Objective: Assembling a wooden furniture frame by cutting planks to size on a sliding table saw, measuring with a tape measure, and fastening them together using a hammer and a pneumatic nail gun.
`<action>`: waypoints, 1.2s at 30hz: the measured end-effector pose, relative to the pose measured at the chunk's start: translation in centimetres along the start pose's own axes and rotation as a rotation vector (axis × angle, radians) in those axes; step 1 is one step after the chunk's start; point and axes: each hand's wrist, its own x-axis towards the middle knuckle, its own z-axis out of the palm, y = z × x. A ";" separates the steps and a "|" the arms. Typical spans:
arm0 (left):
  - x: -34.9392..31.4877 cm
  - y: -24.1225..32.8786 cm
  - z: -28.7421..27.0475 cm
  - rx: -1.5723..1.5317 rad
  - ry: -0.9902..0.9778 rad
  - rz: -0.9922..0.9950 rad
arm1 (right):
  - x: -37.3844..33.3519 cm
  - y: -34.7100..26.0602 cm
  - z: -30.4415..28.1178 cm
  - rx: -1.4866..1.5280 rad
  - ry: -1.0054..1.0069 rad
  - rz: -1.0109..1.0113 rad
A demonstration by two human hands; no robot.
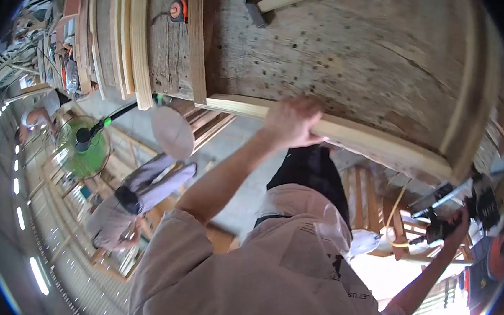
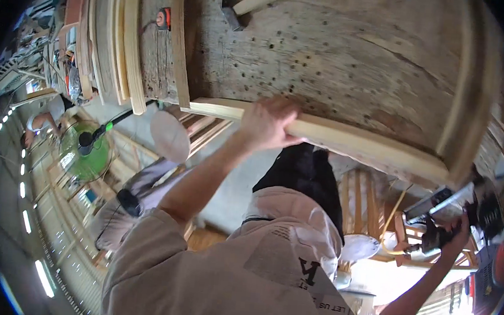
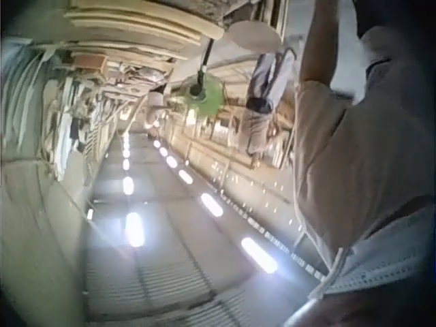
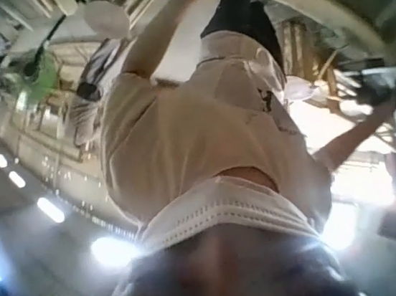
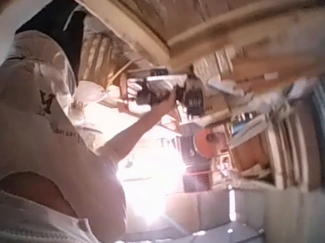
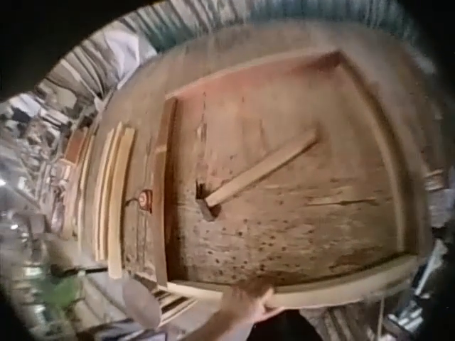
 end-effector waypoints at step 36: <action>1.0 0.2 0.4 -0.006 0.007 0.098 | -2.3 -1.8 5.4 -0.206 0.270 -0.184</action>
